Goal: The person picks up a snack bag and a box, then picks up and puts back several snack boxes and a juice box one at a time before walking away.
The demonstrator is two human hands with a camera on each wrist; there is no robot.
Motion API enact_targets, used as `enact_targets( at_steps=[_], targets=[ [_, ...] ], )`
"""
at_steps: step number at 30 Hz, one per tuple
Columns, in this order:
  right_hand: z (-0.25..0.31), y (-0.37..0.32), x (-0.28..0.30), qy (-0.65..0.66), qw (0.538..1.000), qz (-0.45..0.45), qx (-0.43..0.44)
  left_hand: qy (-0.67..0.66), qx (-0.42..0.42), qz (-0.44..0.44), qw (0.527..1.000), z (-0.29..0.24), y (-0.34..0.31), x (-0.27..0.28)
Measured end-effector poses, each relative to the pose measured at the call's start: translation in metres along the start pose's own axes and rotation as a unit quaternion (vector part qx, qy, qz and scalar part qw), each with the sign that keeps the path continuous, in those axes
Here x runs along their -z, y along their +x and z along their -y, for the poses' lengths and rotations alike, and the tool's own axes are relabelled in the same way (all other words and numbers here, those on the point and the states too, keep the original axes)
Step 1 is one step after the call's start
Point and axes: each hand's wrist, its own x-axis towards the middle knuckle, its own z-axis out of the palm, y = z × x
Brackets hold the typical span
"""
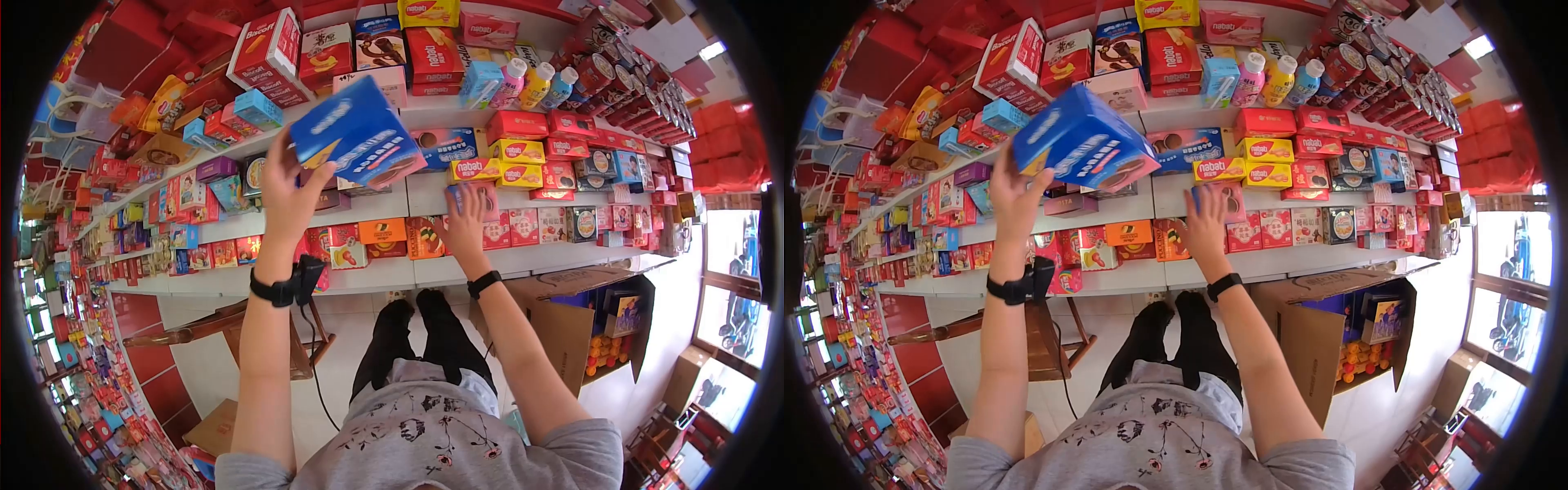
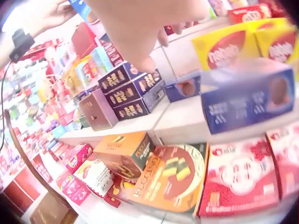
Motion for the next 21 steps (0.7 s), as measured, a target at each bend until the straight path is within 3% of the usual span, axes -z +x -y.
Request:
enact_targets(
  at_steps=[1,2,4,8,11,21],
  targets=[
    [0.009,0.012,0.002,-0.002,0.999,0.008,0.052,0.000,0.001,0.001,1.000,-0.007,-0.004,0.007],
    [0.011,0.026,-0.007,-0.002,0.999,0.009,0.051,-0.003,-0.021,-0.032,0.999,-0.013,-0.008,0.014],
    [0.010,0.058,-0.031,-0.067,0.984,0.078,0.144,-0.008,-0.043,-0.064,0.997,-0.021,-0.013,0.028],
    [0.015,0.113,-0.062,-0.174,0.968,0.087,0.156,-0.029,-0.015,-0.094,0.995,-0.020,-0.017,0.040],
    [0.019,0.134,-0.071,-0.243,0.927,0.218,0.184,0.021,-0.003,-0.072,0.997,-0.008,-0.014,0.045],
    [0.004,0.134,-0.072,-0.235,0.932,0.231,0.151,-0.022,0.005,-0.069,0.997,0.009,-0.003,0.023]
  ],
)
